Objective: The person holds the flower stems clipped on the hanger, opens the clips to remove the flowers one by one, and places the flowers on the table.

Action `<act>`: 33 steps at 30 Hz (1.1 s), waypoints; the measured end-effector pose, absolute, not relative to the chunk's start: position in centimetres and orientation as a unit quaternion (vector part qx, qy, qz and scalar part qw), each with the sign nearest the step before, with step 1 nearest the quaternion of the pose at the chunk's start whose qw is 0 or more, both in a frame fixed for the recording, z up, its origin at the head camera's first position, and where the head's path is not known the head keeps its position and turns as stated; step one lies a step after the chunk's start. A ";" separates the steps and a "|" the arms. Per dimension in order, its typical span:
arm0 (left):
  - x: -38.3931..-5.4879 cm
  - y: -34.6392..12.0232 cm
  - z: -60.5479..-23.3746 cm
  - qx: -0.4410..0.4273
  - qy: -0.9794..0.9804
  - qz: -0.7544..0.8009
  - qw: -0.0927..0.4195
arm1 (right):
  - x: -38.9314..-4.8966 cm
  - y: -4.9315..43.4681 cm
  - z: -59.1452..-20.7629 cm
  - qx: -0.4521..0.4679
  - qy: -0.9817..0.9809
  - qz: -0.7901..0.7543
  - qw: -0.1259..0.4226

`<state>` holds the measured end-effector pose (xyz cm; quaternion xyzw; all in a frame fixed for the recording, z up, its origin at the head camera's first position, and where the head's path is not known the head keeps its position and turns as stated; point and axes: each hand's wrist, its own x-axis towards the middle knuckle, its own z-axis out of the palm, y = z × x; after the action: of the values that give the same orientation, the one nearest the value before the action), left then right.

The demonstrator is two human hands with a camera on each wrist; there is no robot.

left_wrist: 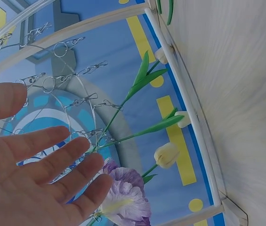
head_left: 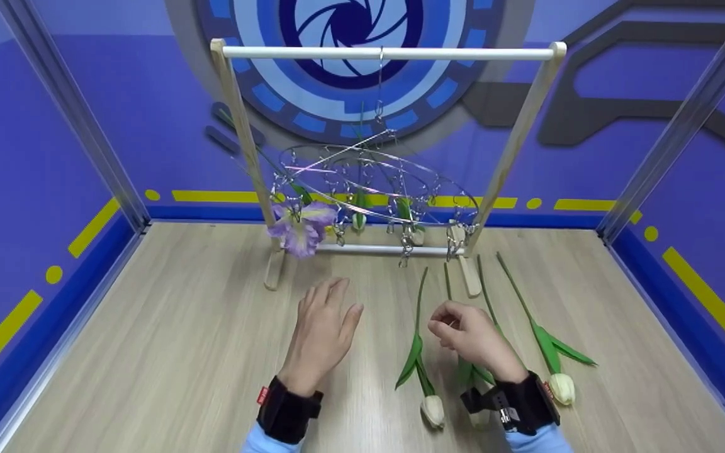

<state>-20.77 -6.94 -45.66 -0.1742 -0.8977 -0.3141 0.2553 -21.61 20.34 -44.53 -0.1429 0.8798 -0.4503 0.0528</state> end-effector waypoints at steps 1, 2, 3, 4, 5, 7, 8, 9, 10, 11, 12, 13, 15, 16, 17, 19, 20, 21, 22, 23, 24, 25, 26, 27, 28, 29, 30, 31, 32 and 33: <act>-20.8 -7.0 -45.6 -0.175 -0.896 -0.316 0.259 | -21.6 20.3 -44.4 -0.146 0.879 -0.450 0.051; -20.8 -7.1 -45.6 -0.175 -0.895 -0.318 0.261 | -21.5 20.3 -44.3 -0.149 0.879 -0.450 0.050; -20.8 -7.1 -45.5 -0.175 -0.893 -0.320 0.264 | -21.5 20.3 -44.3 -0.154 0.878 -0.450 0.047; -20.8 -7.2 -45.5 -0.174 -0.891 -0.322 0.268 | -21.4 20.3 -44.2 -0.158 0.877 -0.451 0.045; -20.8 -7.2 -45.4 -0.174 -0.890 -0.324 0.271 | -21.4 20.2 -44.1 -0.163 0.876 -0.452 0.042; -20.9 -7.3 -45.3 -0.173 -0.885 -0.330 0.279 | -21.3 20.2 -43.9 -0.171 0.874 -0.453 0.037; -20.9 -7.4 -45.2 -0.173 -0.883 -0.332 0.284 | -21.2 20.2 -43.8 -0.175 0.873 -0.454 0.035; -20.9 -7.4 -45.1 -0.173 -0.880 -0.334 0.289 | -21.1 20.1 -43.7 -0.180 0.872 -0.454 0.033; -20.9 -7.4 -45.1 -0.174 -0.878 -0.335 0.294 | -21.1 20.1 -43.6 -0.183 0.871 -0.454 0.032; -20.9 -7.4 -45.0 -0.176 -0.875 -0.336 0.299 | -21.0 20.1 -43.5 -0.186 0.871 -0.454 0.031; -20.9 -7.5 -44.9 -0.177 -0.873 -0.337 0.305 | -20.9 20.0 -43.4 -0.189 0.870 -0.454 0.030; -20.9 -7.5 -44.8 -0.178 -0.872 -0.336 0.309 | -20.9 20.0 -43.3 -0.193 0.869 -0.454 0.030; -20.9 -7.6 -44.6 -0.178 -0.869 -0.336 0.318 | -20.8 19.9 -43.2 -0.200 0.867 -0.455 0.029; -20.9 -7.6 -44.5 -0.177 -0.867 -0.337 0.322 | -20.8 19.9 -43.1 -0.203 0.866 -0.456 0.029; -20.9 -7.7 -44.4 -0.175 -0.866 -0.338 0.325 | -20.7 19.9 -43.0 -0.205 0.865 -0.457 0.027; -20.9 -7.8 -44.2 -0.169 -0.863 -0.343 0.329 | -20.6 19.7 -42.9 -0.210 0.860 -0.465 0.021; -20.8 -7.8 -44.2 -0.166 -0.863 -0.346 0.330 | -20.6 19.6 -42.9 -0.213 0.856 -0.470 0.016; -20.8 -7.8 -44.0 -0.162 -0.863 -0.348 0.329 | -20.6 19.5 -42.9 -0.217 0.852 -0.477 0.012; -20.8 -7.9 -43.9 -0.158 -0.863 -0.349 0.329 | -20.6 19.3 -42.9 -0.221 0.847 -0.483 0.004; -20.8 -7.9 -43.8 -0.154 -0.864 -0.350 0.328 | -20.6 19.2 -42.9 -0.225 0.843 -0.488 -0.006; -20.9 -8.0 -43.6 -0.150 -0.865 -0.350 0.327 | -20.6 19.0 -42.9 -0.228 0.840 -0.493 -0.017; -21.0 -8.1 -43.3 -0.148 -0.866 -0.349 0.327 | -20.7 18.7 -42.9 -0.232 0.836 -0.496 -0.029; -21.1 -8.2 -43.1 -0.145 -0.867 -0.347 0.327 | -20.9 18.5 -42.9 -0.235 0.832 -0.501 -0.042; -21.2 -8.3 -42.9 -0.143 -0.868 -0.346 0.328 | -21.0 18.2 -42.8 -0.237 0.828 -0.505 -0.055; -21.4 -8.5 -42.6 -0.141 -0.868 -0.345 0.329 | -21.2 17.9 -42.7 -0.238 0.825 -0.509 -0.068; -21.6 -8.7 -42.3 -0.138 -0.868 -0.344 0.331 | -21.3 17.7 -42.6 -0.238 0.821 -0.513 -0.078; -21.7 -8.9 -42.1 -0.136 -0.867 -0.343 0.334 | -21.5 17.4 -42.5 -0.238 0.816 -0.520 -0.087; -21.9 -9.1 -41.9 -0.132 -0.867 -0.341 0.338 | -21.7 17.1 -42.4 -0.238 0.811 -0.527 -0.093; -22.1 -9.3 -41.7 -0.129 -0.867 -0.341 0.340 | -21.9 16.8 -42.2 -0.238 0.806 -0.533 -0.098; -22.3 -9.5 -41.5 -0.125 -0.867 -0.339 0.343 | -22.1 16.5 -42.0 -0.236 0.802 -0.540 -0.101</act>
<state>-22.29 -9.49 -41.48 -0.1251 -0.8669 -0.3389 0.3435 -22.11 16.51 -42.01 -0.2361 0.8017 -0.5398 -0.1007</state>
